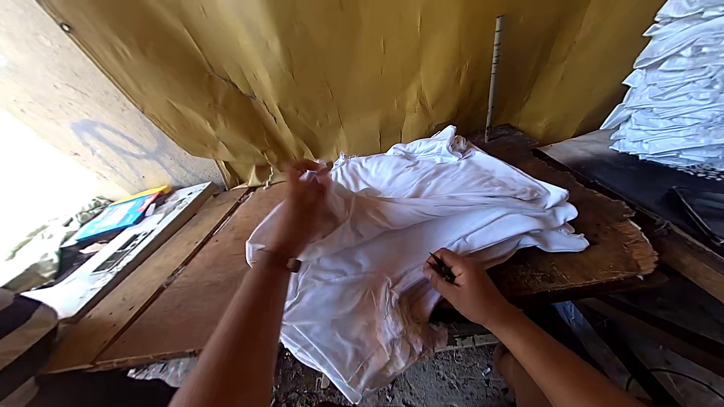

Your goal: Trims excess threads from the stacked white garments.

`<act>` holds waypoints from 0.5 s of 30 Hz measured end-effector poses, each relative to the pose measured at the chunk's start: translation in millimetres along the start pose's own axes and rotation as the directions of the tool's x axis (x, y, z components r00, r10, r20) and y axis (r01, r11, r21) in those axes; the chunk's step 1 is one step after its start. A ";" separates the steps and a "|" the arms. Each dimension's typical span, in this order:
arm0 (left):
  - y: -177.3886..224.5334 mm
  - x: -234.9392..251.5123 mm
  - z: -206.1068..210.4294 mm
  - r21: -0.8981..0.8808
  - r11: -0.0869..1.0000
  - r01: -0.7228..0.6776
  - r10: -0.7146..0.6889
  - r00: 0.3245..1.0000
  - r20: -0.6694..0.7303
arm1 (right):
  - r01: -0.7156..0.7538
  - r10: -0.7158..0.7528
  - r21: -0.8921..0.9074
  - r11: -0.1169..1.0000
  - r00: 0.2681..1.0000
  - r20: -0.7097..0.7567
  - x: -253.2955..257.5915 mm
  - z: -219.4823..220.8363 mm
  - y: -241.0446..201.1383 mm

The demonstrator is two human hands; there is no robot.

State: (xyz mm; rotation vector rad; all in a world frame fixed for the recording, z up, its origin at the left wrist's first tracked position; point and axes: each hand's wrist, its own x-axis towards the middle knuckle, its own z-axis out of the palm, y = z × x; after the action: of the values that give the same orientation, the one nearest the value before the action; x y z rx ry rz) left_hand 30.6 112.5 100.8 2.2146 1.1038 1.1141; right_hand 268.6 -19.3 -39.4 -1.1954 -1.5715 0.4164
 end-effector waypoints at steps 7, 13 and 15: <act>-60.5 19.7 37.2 0.125 0.955 0.270 -0.295 0.918 0.265 | -0.029 0.030 0.021 0.999 1.000 -0.002 1.1 2.1 2.0; -65.9 1.9 33.3 -0.288 0.919 0.268 -0.283 0.959 -0.013 | -0.032 0.033 0.047 0.998 0.999 -0.007 1.6 1.4 4.6; -62.7 0.7 35.0 -0.246 0.938 0.243 -0.260 0.965 -0.039 | -0.037 0.037 0.040 0.999 0.999 -0.009 2.8 -0.5 3.3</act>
State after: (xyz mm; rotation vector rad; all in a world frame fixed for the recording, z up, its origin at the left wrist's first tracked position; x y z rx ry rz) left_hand 30.1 149.5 39.4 1.8045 1.1760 1.1539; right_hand 270.8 -15.6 -40.3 -1.1956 -1.5274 0.4633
